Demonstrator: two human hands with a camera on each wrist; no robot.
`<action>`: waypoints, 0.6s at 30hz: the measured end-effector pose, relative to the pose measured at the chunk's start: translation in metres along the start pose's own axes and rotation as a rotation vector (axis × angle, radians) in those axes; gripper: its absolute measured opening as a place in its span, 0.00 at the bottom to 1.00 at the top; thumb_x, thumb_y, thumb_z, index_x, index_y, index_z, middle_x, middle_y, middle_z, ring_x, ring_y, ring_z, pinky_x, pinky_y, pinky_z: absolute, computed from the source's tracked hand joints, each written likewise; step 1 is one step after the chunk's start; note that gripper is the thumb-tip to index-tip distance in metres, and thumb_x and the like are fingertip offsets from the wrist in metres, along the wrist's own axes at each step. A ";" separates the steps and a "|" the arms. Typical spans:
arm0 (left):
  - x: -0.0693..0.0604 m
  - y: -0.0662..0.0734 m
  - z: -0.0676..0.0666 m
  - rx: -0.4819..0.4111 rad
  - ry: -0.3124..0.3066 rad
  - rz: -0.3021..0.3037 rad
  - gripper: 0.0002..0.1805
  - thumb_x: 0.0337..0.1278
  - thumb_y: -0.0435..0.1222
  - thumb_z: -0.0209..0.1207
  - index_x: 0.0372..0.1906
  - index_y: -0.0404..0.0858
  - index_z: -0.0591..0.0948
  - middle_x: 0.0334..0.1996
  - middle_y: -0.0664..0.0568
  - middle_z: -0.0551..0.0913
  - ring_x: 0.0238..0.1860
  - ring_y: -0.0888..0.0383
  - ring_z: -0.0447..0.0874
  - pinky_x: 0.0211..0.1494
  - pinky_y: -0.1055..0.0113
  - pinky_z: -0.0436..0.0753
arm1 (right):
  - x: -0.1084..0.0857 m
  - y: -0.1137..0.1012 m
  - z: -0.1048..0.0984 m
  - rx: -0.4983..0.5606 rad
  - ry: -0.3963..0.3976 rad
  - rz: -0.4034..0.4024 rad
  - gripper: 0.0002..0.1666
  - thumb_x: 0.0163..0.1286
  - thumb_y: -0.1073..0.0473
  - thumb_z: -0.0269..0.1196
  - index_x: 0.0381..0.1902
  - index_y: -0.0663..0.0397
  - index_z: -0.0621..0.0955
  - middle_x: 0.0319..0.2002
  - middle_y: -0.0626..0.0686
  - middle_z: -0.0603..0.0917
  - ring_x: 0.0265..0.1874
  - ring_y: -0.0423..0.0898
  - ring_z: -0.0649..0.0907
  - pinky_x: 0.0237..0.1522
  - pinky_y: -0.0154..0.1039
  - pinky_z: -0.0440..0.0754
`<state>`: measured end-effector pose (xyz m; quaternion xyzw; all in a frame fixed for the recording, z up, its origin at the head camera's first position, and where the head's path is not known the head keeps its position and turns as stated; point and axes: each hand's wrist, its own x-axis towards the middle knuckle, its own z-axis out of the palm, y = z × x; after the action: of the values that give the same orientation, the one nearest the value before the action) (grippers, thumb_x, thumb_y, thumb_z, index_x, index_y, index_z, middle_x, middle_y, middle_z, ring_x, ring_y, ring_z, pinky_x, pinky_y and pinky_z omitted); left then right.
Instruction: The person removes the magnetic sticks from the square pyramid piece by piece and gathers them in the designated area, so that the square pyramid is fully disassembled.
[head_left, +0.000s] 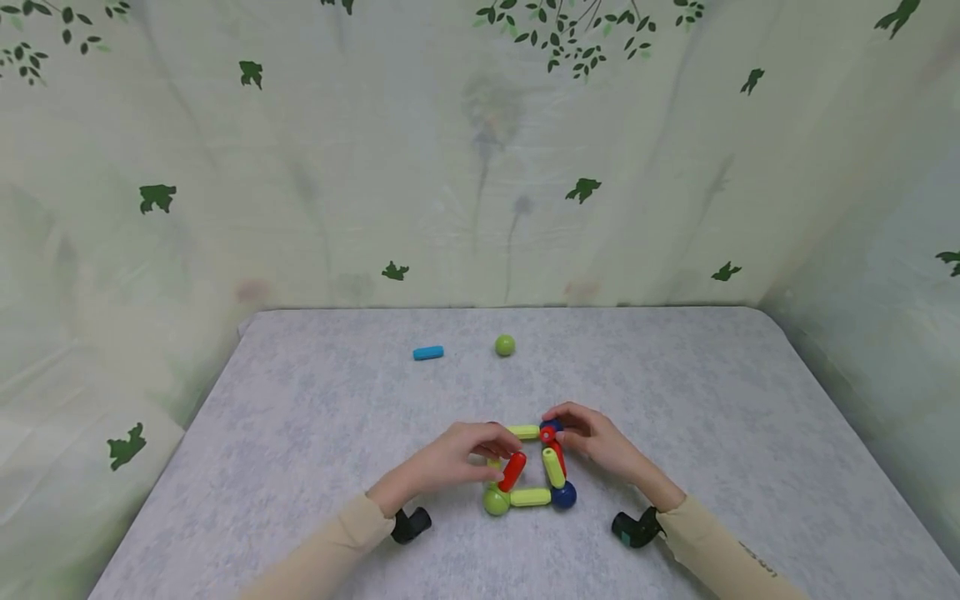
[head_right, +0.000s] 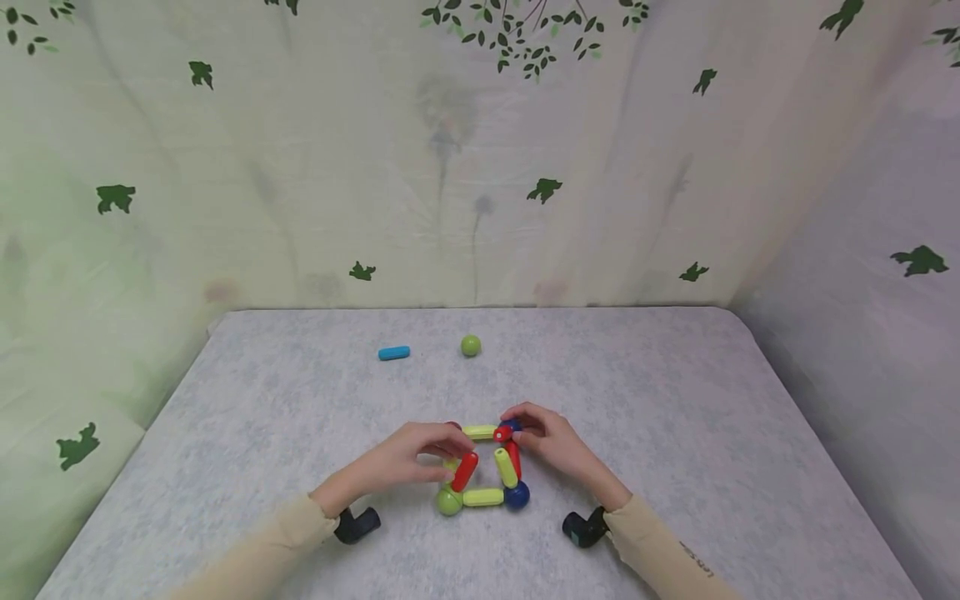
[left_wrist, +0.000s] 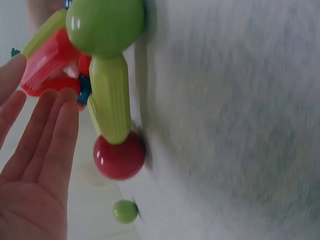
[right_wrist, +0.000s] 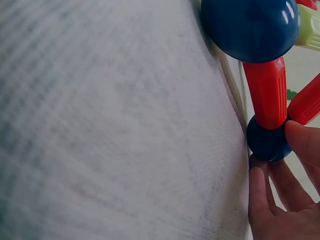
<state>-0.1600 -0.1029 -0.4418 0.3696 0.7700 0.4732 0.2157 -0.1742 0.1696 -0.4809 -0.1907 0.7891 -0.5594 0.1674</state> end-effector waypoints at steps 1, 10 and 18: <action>0.000 0.000 0.003 0.005 0.006 0.006 0.20 0.58 0.27 0.62 0.56 0.33 0.77 0.48 0.54 0.81 0.48 0.60 0.80 0.53 0.63 0.78 | 0.000 0.000 0.000 -0.001 0.000 -0.002 0.16 0.71 0.67 0.55 0.56 0.60 0.75 0.50 0.55 0.78 0.48 0.51 0.78 0.50 0.38 0.76; 0.000 0.003 0.021 0.125 0.019 -0.064 0.22 0.56 0.28 0.64 0.55 0.39 0.73 0.48 0.58 0.79 0.44 0.67 0.77 0.50 0.70 0.77 | 0.000 0.002 0.001 -0.011 -0.001 0.003 0.16 0.71 0.67 0.55 0.56 0.60 0.75 0.51 0.55 0.78 0.49 0.51 0.78 0.52 0.42 0.76; -0.002 0.002 0.030 0.275 0.036 0.054 0.19 0.58 0.29 0.62 0.54 0.37 0.74 0.46 0.56 0.78 0.41 0.66 0.74 0.46 0.73 0.77 | 0.000 0.002 0.001 -0.009 0.005 0.003 0.16 0.71 0.67 0.55 0.56 0.59 0.75 0.51 0.56 0.78 0.49 0.51 0.78 0.50 0.39 0.76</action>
<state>-0.1380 -0.0865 -0.4534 0.4076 0.8213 0.3752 0.1364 -0.1742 0.1694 -0.4829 -0.1889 0.7923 -0.5560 0.1657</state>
